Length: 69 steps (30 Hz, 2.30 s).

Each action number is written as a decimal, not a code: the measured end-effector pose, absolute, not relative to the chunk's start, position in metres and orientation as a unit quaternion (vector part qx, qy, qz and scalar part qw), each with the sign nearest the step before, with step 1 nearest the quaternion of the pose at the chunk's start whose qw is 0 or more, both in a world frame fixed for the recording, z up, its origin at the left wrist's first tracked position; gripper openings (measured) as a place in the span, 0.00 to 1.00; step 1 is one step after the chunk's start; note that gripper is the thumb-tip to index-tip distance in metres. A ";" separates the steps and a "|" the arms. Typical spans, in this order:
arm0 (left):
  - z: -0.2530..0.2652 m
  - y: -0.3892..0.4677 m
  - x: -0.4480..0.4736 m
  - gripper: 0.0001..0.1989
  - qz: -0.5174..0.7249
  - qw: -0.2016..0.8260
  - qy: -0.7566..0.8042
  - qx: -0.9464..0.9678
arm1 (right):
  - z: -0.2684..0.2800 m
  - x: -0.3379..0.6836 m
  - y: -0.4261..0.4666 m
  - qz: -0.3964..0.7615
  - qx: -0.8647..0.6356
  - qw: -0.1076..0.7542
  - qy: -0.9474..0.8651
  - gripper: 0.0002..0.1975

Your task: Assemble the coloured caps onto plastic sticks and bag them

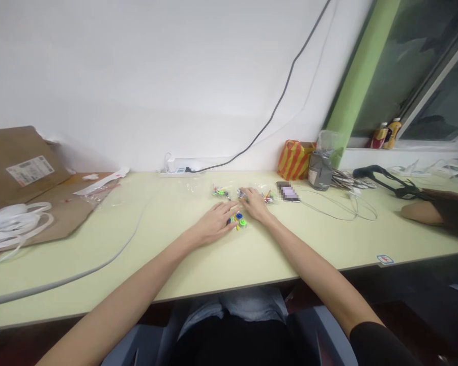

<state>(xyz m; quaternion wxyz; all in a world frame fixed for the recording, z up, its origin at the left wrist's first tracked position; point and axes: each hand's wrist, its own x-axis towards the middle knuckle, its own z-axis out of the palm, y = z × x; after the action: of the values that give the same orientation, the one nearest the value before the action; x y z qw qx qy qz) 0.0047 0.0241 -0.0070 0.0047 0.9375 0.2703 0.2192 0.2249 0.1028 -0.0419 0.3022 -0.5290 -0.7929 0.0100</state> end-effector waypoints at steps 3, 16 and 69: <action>-0.016 0.026 0.012 0.26 0.171 -0.010 0.268 0.948 | -0.044 0.225 0.103 0.016 -0.534 0.307 -0.787 0.24; -0.019 0.045 0.037 0.33 0.168 -0.029 0.318 0.933 | -0.050 0.227 0.106 0.023 -0.575 0.351 -0.739 0.24; -0.035 0.083 0.033 0.34 0.114 -0.039 0.360 0.925 | -0.050 0.231 0.110 0.023 -0.544 0.433 -0.719 0.24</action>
<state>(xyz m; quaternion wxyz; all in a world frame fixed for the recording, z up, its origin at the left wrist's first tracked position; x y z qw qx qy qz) 0.0331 0.0829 -0.0352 -0.0395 0.9251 0.3602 0.1137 0.2310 0.1104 -0.0503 0.4328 -0.5436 -0.7188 0.0230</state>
